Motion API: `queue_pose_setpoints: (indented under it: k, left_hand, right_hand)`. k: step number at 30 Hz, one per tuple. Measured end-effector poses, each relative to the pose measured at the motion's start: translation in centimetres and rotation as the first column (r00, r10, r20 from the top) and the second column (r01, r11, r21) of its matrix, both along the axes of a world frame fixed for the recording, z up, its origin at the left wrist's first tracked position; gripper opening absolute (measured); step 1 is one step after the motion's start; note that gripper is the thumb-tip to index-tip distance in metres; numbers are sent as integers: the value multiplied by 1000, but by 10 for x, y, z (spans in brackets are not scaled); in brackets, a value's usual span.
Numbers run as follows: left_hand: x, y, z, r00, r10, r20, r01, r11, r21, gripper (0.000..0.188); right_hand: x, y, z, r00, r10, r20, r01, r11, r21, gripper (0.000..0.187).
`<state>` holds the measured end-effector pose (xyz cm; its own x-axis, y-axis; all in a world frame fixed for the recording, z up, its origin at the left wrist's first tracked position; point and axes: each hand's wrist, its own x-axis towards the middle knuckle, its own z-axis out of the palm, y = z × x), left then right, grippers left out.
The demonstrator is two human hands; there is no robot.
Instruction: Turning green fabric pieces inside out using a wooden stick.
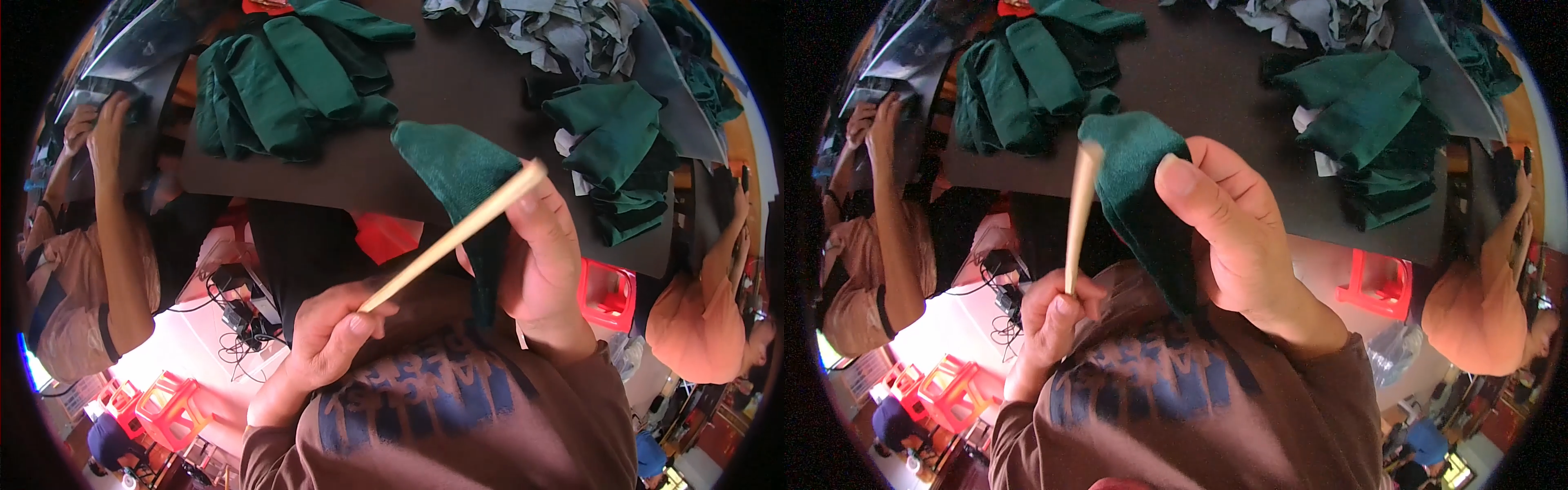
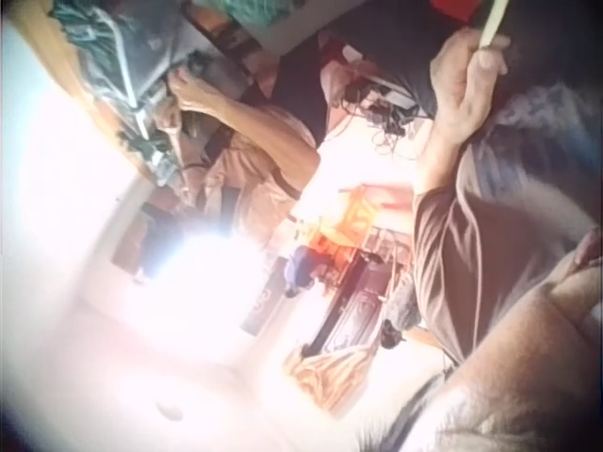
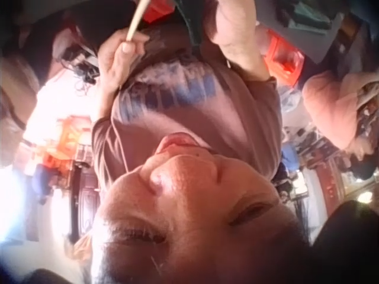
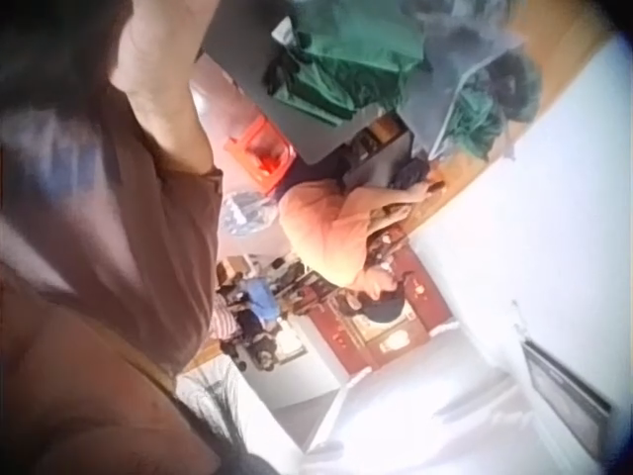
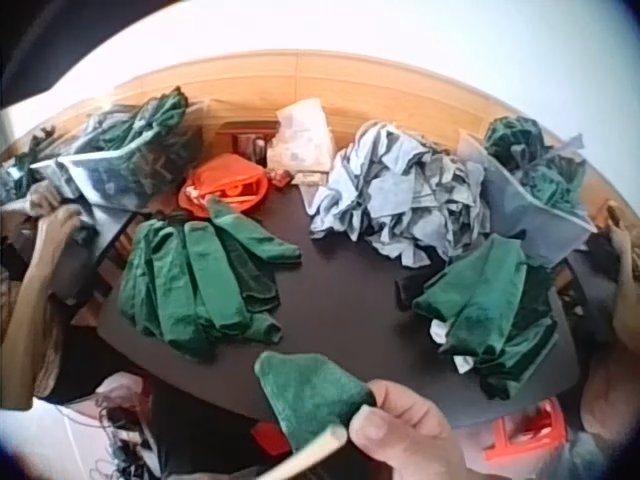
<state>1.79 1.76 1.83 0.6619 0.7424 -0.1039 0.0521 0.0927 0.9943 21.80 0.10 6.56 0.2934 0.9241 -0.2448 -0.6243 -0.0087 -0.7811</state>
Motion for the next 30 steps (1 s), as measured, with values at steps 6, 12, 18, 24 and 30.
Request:
queue_pose_setpoints:
  k: [6, 12, 18, 24, 30]
  left_hand:
    - [-19, -9, -20, 995, -41, -86, 44, 998, 33, 40]
    - [-23, -11, -26, 995, -54, -79, 55, 998, 16, 35]
    - [-21, -12, -28, 996, -56, -66, 55, 998, -16, 34]
    - [-17, -12, -21, 994, -66, -84, 61, 996, -59, 39]
    - [-10, -16, -19, 999, -14, -38, 7, 982, -190, 45]
  right_hand:
    - [9, 3, -2, 995, 12, 102, -25, 991, 135, 31]
    - [11, 2, -6, 983, -6, 184, -21, 989, 146, 35]
    - [9, 1, -3, 981, -15, 194, -10, 992, 128, 33]
    - [6, -2, -10, 966, 1, 257, -58, 975, 216, 19]
    - [-3, -11, -18, 787, -1, 617, -147, 971, 189, 11]
